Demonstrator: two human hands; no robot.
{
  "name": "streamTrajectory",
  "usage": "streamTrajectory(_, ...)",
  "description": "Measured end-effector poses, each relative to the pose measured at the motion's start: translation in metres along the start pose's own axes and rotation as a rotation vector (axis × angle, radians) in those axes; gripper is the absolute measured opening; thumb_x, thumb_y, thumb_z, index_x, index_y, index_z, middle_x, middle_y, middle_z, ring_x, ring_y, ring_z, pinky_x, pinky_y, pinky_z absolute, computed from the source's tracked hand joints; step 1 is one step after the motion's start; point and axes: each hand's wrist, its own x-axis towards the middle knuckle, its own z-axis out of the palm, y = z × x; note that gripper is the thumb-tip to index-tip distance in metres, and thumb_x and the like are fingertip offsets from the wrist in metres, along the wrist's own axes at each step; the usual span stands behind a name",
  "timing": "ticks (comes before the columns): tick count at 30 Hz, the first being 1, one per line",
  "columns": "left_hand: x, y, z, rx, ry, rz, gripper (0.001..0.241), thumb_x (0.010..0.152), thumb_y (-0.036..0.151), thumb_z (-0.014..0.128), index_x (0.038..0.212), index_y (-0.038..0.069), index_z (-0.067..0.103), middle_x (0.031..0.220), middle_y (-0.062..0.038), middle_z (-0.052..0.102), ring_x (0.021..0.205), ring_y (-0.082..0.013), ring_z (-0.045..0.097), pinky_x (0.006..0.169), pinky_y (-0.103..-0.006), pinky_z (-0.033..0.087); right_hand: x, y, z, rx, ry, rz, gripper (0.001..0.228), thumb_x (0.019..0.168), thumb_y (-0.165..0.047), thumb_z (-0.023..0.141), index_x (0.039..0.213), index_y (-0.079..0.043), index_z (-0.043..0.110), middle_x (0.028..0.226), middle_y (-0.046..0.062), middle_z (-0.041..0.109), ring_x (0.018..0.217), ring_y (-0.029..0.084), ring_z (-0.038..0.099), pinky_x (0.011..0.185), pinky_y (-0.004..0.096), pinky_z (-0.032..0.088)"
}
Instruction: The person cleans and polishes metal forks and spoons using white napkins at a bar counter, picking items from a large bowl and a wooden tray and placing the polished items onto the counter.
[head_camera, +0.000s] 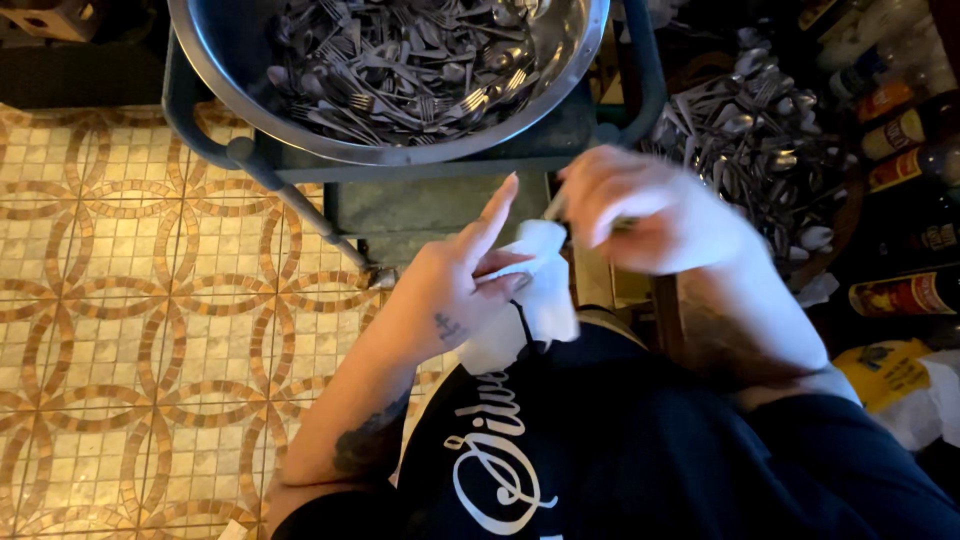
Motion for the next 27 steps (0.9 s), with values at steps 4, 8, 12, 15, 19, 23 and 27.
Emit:
streamTrajectory(4,0.0,0.0,0.005,0.007,0.026,0.053,0.085,0.095,0.006,0.071,0.164,0.017,0.023,0.121,-0.016,0.076,0.11,-0.0184,0.077,0.092,-0.0276,0.06,-0.005,-0.012,0.002,0.087,0.17,0.094,0.026,0.082,0.008,0.07,0.089,-0.015,0.061,0.101,-0.001,0.067,0.098,0.021,0.064,0.096,0.036,0.048)
streamTrajectory(8,-0.002,0.005,0.01,-0.083,-0.015,0.093,0.079,0.098,0.005,0.069,0.164,0.016,0.026,0.128,-0.016,0.075,0.115,-0.0186,0.077,0.093,-0.0292,0.062,0.005,-0.013,0.017,-0.132,-0.016,-0.025,0.027,0.072,0.006,0.076,0.084,-0.013,0.062,0.091,0.001,0.064,0.095,0.026,0.062,0.094,0.045,0.046)
streamTrajectory(12,-0.001,0.007,0.007,0.005,-0.028,0.017,0.087,0.093,0.006,0.069,0.164,0.018,0.022,0.113,-0.013,0.08,0.106,-0.0169,0.078,0.091,-0.029,0.059,-0.013,-0.012,-0.001,-0.03,0.117,0.037,0.027,0.073,0.009,0.07,0.088,-0.013,0.062,0.095,-0.002,0.065,0.098,0.021,0.064,0.099,0.043,0.049)
streamTrajectory(15,0.003,0.009,0.011,0.021,0.011,0.071,0.086,0.095,0.006,0.071,0.164,0.017,0.021,0.119,-0.015,0.075,0.112,-0.0168,0.076,0.091,-0.0294,0.061,-0.021,-0.018,0.003,0.142,0.306,0.172,0.023,0.084,0.005,0.07,0.093,-0.015,0.062,0.1,-0.004,0.065,0.097,0.017,0.064,0.096,0.037,0.05)
streamTrajectory(19,0.006,0.009,0.016,0.062,-0.005,0.011,0.086,0.094,0.007,0.071,0.164,0.02,0.021,0.108,-0.012,0.081,0.1,-0.0152,0.079,0.089,-0.0282,0.058,-0.019,-0.018,0.029,-0.167,0.167,0.065,0.029,0.073,0.0,0.083,0.096,-0.012,0.068,0.101,0.002,0.07,0.108,0.026,0.065,0.098,0.043,0.049)
streamTrajectory(23,0.012,0.0,0.021,-0.038,-0.003,0.001,0.088,0.094,0.005,0.07,0.164,0.02,0.02,0.109,-0.012,0.08,0.102,-0.0169,0.077,0.091,-0.0281,0.059,-0.032,-0.008,0.025,-0.222,0.331,0.208,0.028,0.083,0.002,0.086,0.1,-0.012,0.068,0.102,0.0,0.071,0.104,0.018,0.069,0.095,0.036,0.052)
streamTrajectory(27,0.02,-0.008,0.032,-0.032,0.025,0.08,0.088,0.093,0.001,0.07,0.164,0.019,0.022,0.114,-0.016,0.076,0.106,-0.0192,0.077,0.09,-0.0295,0.059,-0.041,-0.005,0.029,-0.168,0.491,0.269,0.035,0.077,0.004,0.077,0.108,-0.007,0.068,0.111,0.007,0.07,0.111,0.025,0.066,0.1,0.04,0.051)
